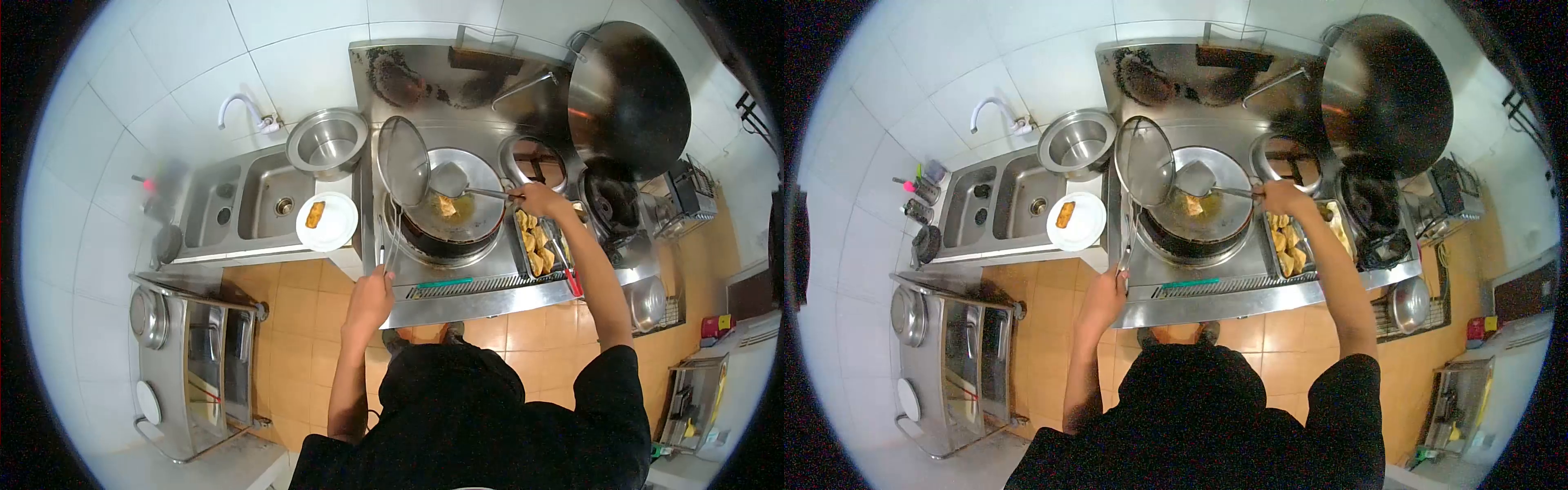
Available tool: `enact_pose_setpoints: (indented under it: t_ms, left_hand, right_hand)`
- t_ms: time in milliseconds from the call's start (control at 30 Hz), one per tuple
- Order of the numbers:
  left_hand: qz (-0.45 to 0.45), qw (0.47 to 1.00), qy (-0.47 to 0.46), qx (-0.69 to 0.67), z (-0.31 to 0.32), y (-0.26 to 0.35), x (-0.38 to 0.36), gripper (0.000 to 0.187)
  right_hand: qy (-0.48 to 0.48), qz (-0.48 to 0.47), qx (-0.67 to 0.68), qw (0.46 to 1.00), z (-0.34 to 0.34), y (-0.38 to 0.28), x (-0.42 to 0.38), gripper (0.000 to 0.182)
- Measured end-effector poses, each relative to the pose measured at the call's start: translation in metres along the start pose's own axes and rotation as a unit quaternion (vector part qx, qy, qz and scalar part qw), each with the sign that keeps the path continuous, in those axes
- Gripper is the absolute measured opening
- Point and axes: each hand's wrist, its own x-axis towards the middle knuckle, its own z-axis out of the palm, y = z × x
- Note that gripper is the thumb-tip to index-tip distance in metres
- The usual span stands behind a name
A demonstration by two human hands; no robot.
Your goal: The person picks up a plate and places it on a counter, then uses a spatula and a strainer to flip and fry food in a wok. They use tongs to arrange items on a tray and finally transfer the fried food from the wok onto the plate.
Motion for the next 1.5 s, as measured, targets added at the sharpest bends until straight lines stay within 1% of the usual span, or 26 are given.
enact_pose_setpoints:
  t_ms: [67, 133, 200, 267, 300, 367, 400, 467, 500, 600, 733, 833, 900, 967, 1033, 1100, 1167, 1200, 1267, 1300, 1367, 1500]
  left_hand:
    - [-0.003, 0.998, 0.02, -0.058, -0.002, -0.008, -0.003, 0.028]
    - [-0.008, 0.998, 0.014, -0.064, -0.007, -0.009, -0.005, 0.027]
    - [-0.017, 0.997, 0.011, -0.072, -0.011, -0.012, -0.006, 0.027]
    - [-0.006, 0.998, -0.021, -0.053, -0.013, -0.019, -0.006, 0.027]
    - [-0.011, 0.998, -0.024, -0.056, -0.013, -0.021, -0.006, 0.027]
    - [0.023, 0.997, -0.011, -0.067, -0.012, -0.024, -0.005, 0.028]
    - [0.023, 0.997, -0.015, -0.069, -0.011, -0.025, -0.004, 0.028]
    - [0.022, 0.997, -0.015, -0.079, -0.009, -0.025, -0.002, 0.03]
    - [0.022, 0.996, -0.017, -0.081, -0.009, -0.024, 0.0, 0.03]
    - [0.028, 0.997, -0.032, -0.071, -0.009, -0.02, 0.005, 0.03]
    - [0.033, 0.996, -0.035, -0.076, -0.005, -0.015, 0.009, 0.029]
    - [0.032, 0.995, -0.025, -0.087, -0.002, -0.01, 0.01, 0.027]
    - [0.031, 0.994, -0.018, -0.1, -0.002, -0.006, 0.01, 0.027]
    - [-0.033, 0.993, -0.058, -0.101, -0.004, 0.001, 0.011, 0.025]
    - [-0.024, 0.995, -0.052, -0.083, 0.0, 0.001, 0.013, 0.025]
    - [-0.016, 0.997, -0.042, -0.065, -0.002, 0.006, 0.015, 0.025]
    - [-0.06, 0.994, -0.079, -0.053, -0.01, 0.02, 0.015, 0.025]
    - [-0.062, 0.994, -0.078, -0.052, -0.009, 0.02, 0.015, 0.025]
    - [-0.043, 0.995, -0.039, -0.082, -0.002, 0.017, 0.013, 0.024]
    - [-0.044, 0.995, -0.042, -0.08, 0.002, 0.013, 0.013, 0.024]
    - [-0.025, 0.993, 0.001, -0.117, 0.01, 0.008, 0.015, 0.026]
    - [-0.041, 0.991, 0.001, -0.125, 0.007, 0.013, 0.01, 0.024]
  right_hand:
    - [-0.004, 0.004, 0.008, 1.0, 0.004, -0.013, 0.001, 0.042]
    - [-0.057, 0.048, -0.003, 0.997, 0.007, -0.021, 0.0, 0.04]
    - [-0.053, 0.04, -0.004, 0.998, 0.013, -0.022, -0.011, 0.039]
    - [-0.056, 0.082, -0.004, 0.995, 0.011, -0.028, -0.026, 0.037]
    - [-0.063, 0.082, -0.006, 0.995, 0.015, -0.025, -0.03, 0.037]
    - [-0.063, 0.07, 0.005, 0.996, 0.023, -0.015, -0.04, 0.035]
    - [-0.067, 0.073, 0.006, 0.995, 0.034, -0.013, -0.041, 0.035]
    - [-0.02, 0.111, 0.021, 0.993, 0.059, -0.006, -0.04, 0.033]
    - [0.018, 0.108, 0.045, 0.993, 0.054, -0.026, -0.049, 0.034]
    - [0.043, 0.105, 0.04, 0.993, 0.064, -0.035, -0.049, 0.036]
    - [0.035, 0.097, 0.071, 0.992, 0.047, -0.027, -0.061, 0.038]
    - [0.004, 0.12, 0.073, 0.99, 0.026, -0.029, -0.081, 0.039]
    - [0.0, 0.106, 0.07, 0.992, 0.024, -0.024, -0.087, 0.039]
    - [-0.003, 0.095, 0.07, 0.993, 0.03, -0.015, -0.089, 0.04]
    - [0.017, 0.045, 0.041, 0.998, 0.04, -0.011, -0.083, 0.04]
    - [0.002, 0.055, 0.041, 0.998, 0.039, -0.014, -0.081, 0.04]
    - [-0.016, 0.067, 0.037, 0.997, 0.041, -0.011, -0.074, 0.042]
    - [-0.017, 0.066, 0.038, 0.997, 0.039, -0.01, -0.072, 0.042]
    - [-0.02, 0.059, 0.021, 0.998, 0.036, -0.01, -0.069, 0.043]
    - [-0.022, 0.06, 0.025, 0.998, 0.033, -0.01, -0.068, 0.043]
    - [-0.038, 0.058, 0.008, 0.998, 0.023, -0.009, -0.065, 0.042]
    - [-0.036, 0.069, 0.018, 0.997, 0.015, -0.005, -0.063, 0.042]
